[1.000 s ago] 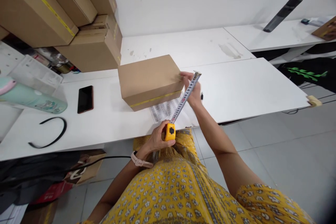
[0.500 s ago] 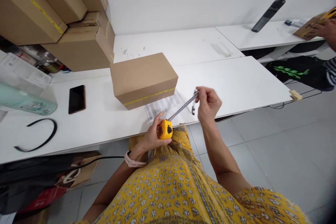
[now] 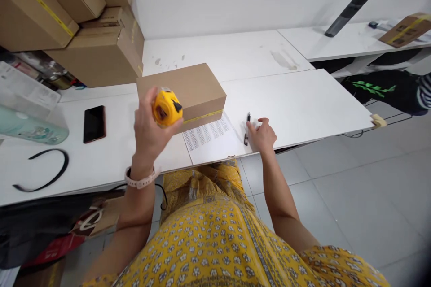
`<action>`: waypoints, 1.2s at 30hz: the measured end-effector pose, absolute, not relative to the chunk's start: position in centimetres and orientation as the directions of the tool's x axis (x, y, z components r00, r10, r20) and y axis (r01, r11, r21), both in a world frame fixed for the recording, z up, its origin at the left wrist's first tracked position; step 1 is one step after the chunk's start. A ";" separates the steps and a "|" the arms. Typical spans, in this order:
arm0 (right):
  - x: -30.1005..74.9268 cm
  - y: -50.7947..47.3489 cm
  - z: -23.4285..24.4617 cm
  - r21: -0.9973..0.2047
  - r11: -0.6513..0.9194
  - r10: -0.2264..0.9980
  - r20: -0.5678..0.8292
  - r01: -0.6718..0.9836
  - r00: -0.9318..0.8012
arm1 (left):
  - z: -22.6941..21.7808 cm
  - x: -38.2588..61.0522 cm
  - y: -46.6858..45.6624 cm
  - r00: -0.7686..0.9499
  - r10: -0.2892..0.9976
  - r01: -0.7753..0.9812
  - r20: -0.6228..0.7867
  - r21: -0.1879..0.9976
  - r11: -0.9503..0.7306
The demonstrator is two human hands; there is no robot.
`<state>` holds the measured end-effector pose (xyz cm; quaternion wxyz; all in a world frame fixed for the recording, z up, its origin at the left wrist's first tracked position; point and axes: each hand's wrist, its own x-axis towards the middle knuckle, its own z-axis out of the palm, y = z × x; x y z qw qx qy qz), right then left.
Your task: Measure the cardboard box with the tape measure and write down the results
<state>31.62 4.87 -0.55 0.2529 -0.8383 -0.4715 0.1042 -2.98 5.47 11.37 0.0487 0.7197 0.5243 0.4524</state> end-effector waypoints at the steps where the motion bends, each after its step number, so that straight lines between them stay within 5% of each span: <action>1: 31.8 5.2 -0.6 -0.466 -0.407 0.878 0.038 0.786 0.477 | 11.8 -3.3 6.7 0.036 0.793 0.772 0.608 0.487 -0.408; 4: 31.7 5.7 -0.9 -0.365 -0.299 0.944 0.019 0.882 0.328 | 12.1 -4.1 10.3 0.055 0.825 0.860 0.562 0.393 -0.325; 7: 32.3 5.9 -1.2 -0.455 -0.266 0.948 0.036 0.850 0.316 | 11.6 -4.6 12.4 0.089 0.824 0.849 0.559 0.391 -0.356; 11: 33.7 5.2 -1.1 -0.924 -0.120 0.937 0.016 0.363 0.349 | 10.1 -2.4 10.6 0.100 0.676 0.816 0.730 0.329 -0.476; 14: 33.8 4.0 0.1 -0.996 0.069 0.959 0.050 -0.059 0.280 | 7.0 1.9 6.5 0.239 0.610 0.678 0.755 0.320 -0.662; 16: 33.2 3.4 1.1 -0.981 0.137 0.961 0.097 -0.140 0.260 | 4.0 5.4 3.6 0.467 0.611 0.557 0.639 0.324 -0.765; 19: 31.6 3.0 1.9 -0.975 0.188 0.952 0.152 -0.116 0.265 | -0.4 9.2 0.9 0.694 0.637 0.576 0.335 0.271 -0.771; 23: 29.0 3.0 0.8 -0.976 0.216 0.934 0.197 -0.034 0.299 | -2.7 9.7 0.2 0.782 0.620 0.600 0.064 0.189 -0.777; 31: 25.3 0.6 -1.6 -0.977 -0.088 0.996 -0.092 -0.196 0.009 | -2.0 5.0 -0.2 0.868 0.493 0.494 -0.055 0.198 -0.847; 36: 25.2 1.0 -2.3 -0.997 -0.076 0.974 -0.069 0.024 0.218 | -2.2 6.3 -0.1 0.850 0.522 0.526 -0.075 0.181 -0.831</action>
